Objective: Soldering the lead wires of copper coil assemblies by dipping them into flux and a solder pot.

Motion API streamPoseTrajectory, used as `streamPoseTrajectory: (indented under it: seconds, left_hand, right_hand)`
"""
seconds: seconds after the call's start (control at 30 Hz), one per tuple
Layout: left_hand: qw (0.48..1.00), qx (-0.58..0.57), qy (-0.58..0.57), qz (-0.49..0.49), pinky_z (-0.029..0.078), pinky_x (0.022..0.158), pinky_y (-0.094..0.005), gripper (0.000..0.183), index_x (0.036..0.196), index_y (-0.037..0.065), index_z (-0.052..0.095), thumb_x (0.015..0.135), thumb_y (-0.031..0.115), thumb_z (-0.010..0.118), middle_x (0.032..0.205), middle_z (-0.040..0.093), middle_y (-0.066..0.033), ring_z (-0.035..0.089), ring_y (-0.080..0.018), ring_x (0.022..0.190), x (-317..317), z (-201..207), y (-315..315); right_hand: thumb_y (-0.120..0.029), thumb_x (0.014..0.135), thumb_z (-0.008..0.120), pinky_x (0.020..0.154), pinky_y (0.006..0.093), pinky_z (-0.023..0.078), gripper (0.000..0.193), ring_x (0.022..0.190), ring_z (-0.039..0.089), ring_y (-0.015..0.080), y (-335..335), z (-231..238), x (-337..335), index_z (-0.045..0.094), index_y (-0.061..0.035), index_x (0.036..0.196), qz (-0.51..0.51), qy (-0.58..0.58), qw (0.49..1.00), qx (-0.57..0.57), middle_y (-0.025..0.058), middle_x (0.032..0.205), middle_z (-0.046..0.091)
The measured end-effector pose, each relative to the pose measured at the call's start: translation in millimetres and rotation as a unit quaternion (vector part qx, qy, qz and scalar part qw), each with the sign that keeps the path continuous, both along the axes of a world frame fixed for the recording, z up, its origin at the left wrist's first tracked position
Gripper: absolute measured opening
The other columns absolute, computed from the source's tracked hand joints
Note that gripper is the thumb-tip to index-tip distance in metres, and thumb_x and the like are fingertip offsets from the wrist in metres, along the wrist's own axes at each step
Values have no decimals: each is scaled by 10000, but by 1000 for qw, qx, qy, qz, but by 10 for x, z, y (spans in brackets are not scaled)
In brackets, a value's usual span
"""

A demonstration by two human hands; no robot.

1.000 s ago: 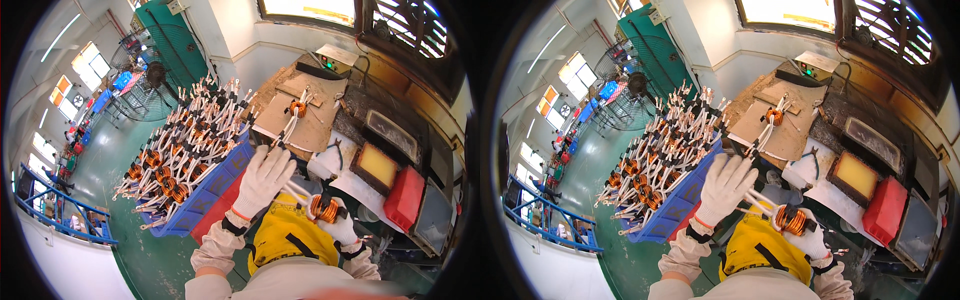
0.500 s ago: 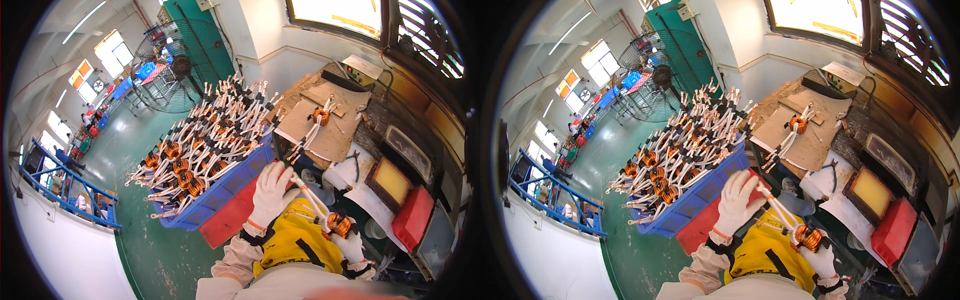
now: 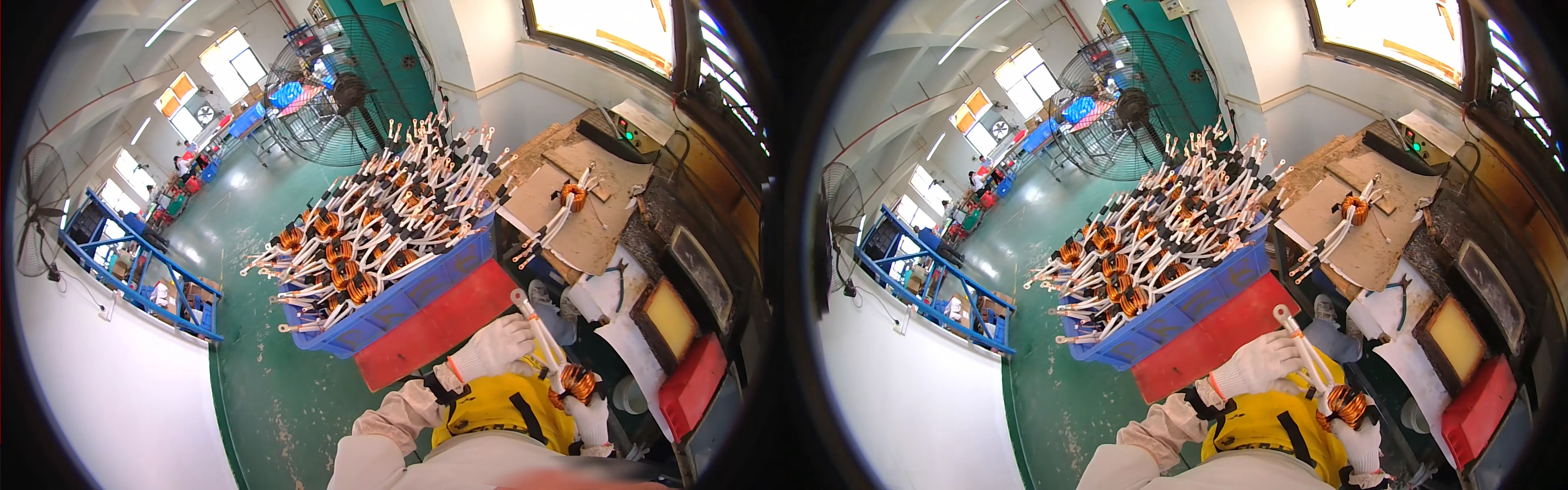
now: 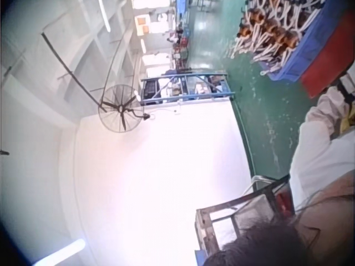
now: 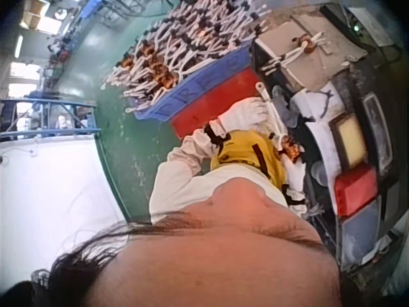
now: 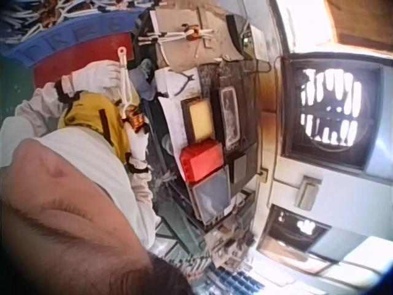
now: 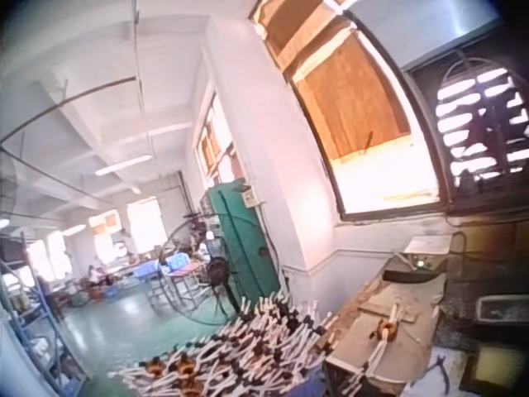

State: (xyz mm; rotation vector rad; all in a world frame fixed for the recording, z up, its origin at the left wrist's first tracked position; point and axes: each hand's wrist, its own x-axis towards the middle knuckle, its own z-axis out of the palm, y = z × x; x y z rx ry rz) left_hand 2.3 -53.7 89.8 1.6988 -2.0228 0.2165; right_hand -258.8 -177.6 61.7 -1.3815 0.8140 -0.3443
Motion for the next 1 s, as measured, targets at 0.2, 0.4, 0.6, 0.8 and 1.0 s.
streamPoseTrajectory:
  seconds: [0.2,0.4,0.6,0.8,1.0]
  left_hand:
    - [988,122,34,84,513,802,-353,268,1013,108,594,810,270,657,931,633,-62,631,-240,891,-24,-145,184]
    - [987,111,55,105,506,698,-335,132,933,162,609,816,216,636,786,604,-25,624,-225,773,-64,-278,217]
    - [988,44,66,133,499,694,-335,112,881,154,591,800,209,644,792,602,-29,617,-224,756,-72,-321,221]
    - [993,-18,38,106,506,755,-332,162,915,132,602,772,195,643,801,602,-36,618,-228,774,20,-181,186]
    - [988,31,54,143,506,788,-335,261,1022,118,589,775,179,646,863,610,-47,623,-224,868,-30,-416,246]
  right_hand:
    - [-53,762,612,551,246,478,539,630,555,103,-106,-251,-66,478,-37,1283,-81,-6,993,88,48,874,596]
    - [-14,797,562,499,219,420,346,561,501,88,-13,-112,12,520,-15,1140,-88,27,995,45,23,775,563]
    - [-6,789,564,504,227,420,389,578,499,96,5,-119,39,496,-20,1172,-79,20,995,53,24,787,552]
    - [10,787,552,502,225,416,470,591,501,96,-18,-132,15,460,-45,1245,-80,17,995,64,27,815,552]
    - [39,779,548,506,228,423,544,593,500,95,38,12,-19,436,-49,1305,-46,1,998,51,22,844,554]
